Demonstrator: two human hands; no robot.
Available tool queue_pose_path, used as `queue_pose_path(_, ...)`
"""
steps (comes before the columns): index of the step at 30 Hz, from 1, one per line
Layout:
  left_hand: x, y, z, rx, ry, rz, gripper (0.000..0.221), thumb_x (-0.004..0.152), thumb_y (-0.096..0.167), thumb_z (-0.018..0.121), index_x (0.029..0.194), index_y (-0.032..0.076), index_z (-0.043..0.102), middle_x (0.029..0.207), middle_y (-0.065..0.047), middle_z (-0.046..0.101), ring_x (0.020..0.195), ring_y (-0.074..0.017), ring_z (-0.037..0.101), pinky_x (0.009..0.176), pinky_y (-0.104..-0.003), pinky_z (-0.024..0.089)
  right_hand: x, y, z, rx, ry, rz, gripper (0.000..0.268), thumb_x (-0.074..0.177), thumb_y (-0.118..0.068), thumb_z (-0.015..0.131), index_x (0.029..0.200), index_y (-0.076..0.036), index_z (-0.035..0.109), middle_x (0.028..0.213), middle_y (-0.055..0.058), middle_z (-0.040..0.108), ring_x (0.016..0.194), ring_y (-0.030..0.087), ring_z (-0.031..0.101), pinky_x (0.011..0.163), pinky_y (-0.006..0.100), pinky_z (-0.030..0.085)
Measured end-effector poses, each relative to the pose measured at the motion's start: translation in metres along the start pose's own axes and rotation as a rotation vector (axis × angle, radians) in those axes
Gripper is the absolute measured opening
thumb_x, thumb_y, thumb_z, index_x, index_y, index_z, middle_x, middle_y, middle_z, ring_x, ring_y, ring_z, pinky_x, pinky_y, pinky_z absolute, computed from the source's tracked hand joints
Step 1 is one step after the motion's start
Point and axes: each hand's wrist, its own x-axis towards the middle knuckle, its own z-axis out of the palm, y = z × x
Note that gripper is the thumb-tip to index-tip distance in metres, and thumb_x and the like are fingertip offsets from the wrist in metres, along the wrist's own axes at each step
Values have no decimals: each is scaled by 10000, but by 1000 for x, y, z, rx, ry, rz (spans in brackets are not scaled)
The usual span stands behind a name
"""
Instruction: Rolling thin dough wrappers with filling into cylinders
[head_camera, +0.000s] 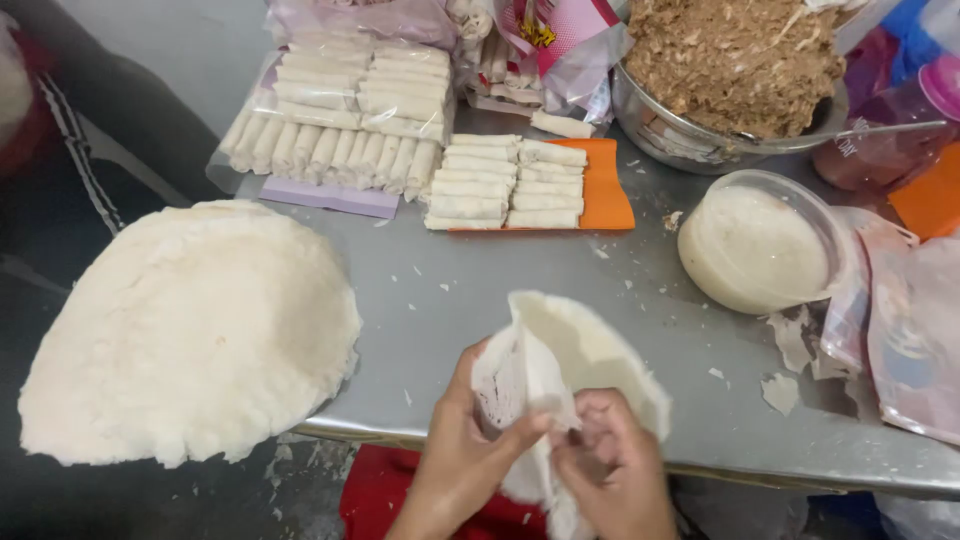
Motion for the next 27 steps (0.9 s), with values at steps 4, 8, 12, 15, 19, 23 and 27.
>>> queue_pose_path(4,3,7,-11,179,302,43,139,880,174,779,896,47,724,854,-16,710,799,-115,633,705,-298,530,7,18,-15,313,-11,276,296,823,46,780,1094,-41,696,628,86,646,445,111,487,450,241,385)
queue_pose_path(8,-2,5,-12,418,203,39,178,814,271,836,781,103,886,779,58,841,690,-22,659,552,-253,557,22,11,-31,596,-417,109,1010,783,-305,885,1572,-26,321,1541,167,504,1369,240,535,1093,352,439)
queue_pose_path(12,-8,0,-12,254,39,91,190,909,209,749,886,51,853,840,101,695,770,-48,586,579,-250,523,17,-7,-3,315,29,481,214,737,-69,901,905,63,885,669,88,735,591,155,599,490,315,477)
queue_pose_path(15,-8,35,-42,257,363,183,574,943,259,732,519,199,350,502,61,335,492,-115,315,510,-323,302,32,-20,-28,212,309,669,304,863,-80,758,1132,53,804,948,226,813,770,327,716,650,445,573)
queue_pose_path(19,-11,57,-52,839,-17,95,621,802,278,845,1345,145,574,1463,-103,555,1346,-263,529,1073,-414,457,18,-7,-37,104,151,280,239,861,-172,746,901,48,829,776,87,766,686,197,659,557,365,525)
queue_pose_path(23,1,66,-19,841,-263,61,1089,669,459,899,1576,178,366,1490,-69,509,1383,-272,520,1076,-400,427,16,-23,-21,296,-355,-255,200,954,-182,665,915,-3,748,866,114,758,776,203,704,708,331,540)
queue_pose_path(27,15,41,-20,669,-286,-289,430,794,386,788,1168,174,797,1067,42,838,788,-30,679,639,-226,505,10,16,-55,176,-4,321,283,828,-211,752,760,53,826,603,156,713,528,266,633,448,351,414)
